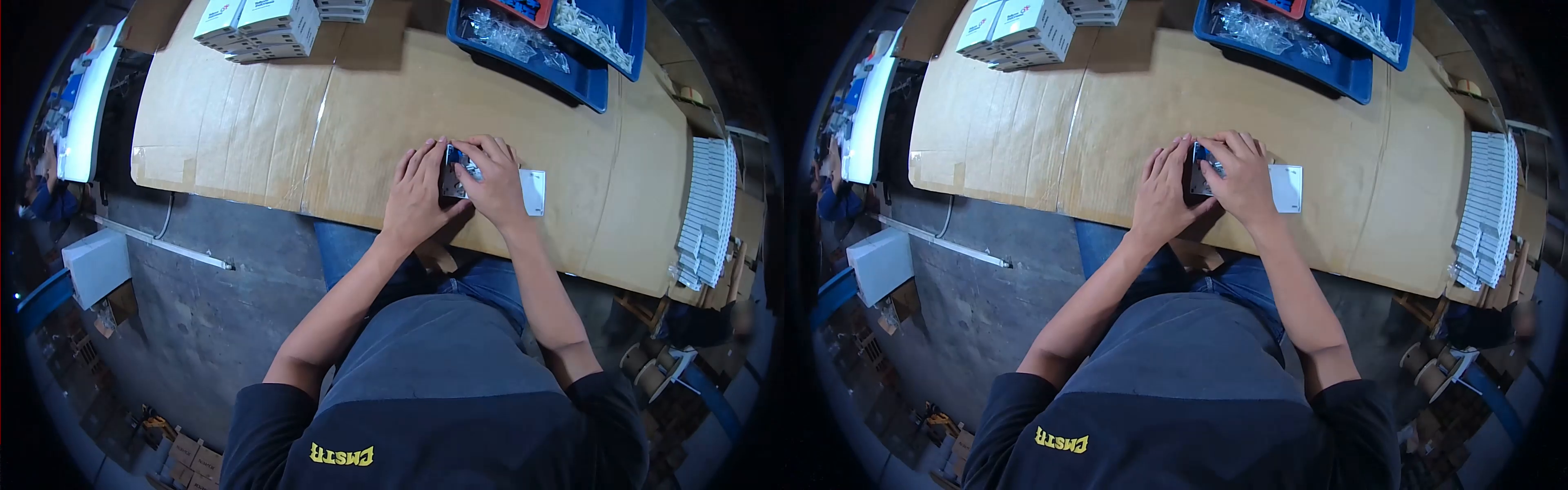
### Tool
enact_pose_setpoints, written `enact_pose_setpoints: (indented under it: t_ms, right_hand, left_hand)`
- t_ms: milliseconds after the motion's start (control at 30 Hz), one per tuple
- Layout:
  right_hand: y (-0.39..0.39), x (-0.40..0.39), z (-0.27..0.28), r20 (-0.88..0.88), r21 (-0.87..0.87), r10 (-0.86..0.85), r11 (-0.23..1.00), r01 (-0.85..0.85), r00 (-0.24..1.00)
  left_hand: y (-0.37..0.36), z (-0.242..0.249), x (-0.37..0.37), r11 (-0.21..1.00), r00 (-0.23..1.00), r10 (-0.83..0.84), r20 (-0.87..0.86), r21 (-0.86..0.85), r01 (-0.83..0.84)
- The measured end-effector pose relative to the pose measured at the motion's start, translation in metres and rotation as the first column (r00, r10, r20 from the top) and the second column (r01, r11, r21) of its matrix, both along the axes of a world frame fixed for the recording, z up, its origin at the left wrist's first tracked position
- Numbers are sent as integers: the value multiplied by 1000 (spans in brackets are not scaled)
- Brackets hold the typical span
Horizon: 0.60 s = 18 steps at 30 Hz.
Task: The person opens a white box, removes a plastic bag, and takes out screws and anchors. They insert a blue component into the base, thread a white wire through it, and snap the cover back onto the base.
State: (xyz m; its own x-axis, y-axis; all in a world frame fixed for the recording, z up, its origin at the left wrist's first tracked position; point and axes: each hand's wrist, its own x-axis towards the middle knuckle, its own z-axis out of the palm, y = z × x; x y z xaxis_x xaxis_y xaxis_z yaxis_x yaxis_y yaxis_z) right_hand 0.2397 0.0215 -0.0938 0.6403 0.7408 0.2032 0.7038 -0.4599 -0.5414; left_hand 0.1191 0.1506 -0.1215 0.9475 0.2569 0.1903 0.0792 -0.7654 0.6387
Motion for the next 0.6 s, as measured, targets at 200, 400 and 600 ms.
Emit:
enact_pose_setpoints:
  t_ms: [200, 400, 600]
  right_hand:
    - [-3, 7, 1, 3, -74, 46, 996, -46, 999]
    - [-7, -27, 10, 219, -310, 113, 950, -41, 969]
    - [-54, 13, 31, -194, -158, 21, 986, -53, 981]
  left_hand:
    - [0, 0, 0, 1000, 1000, 1, -3, -14, -1]
    - [1, -5, -2, 1000, 1000, -22, 18, 21, 21]
    - [-3, 1, 1, 999, 998, 33, 57, -37, -31]
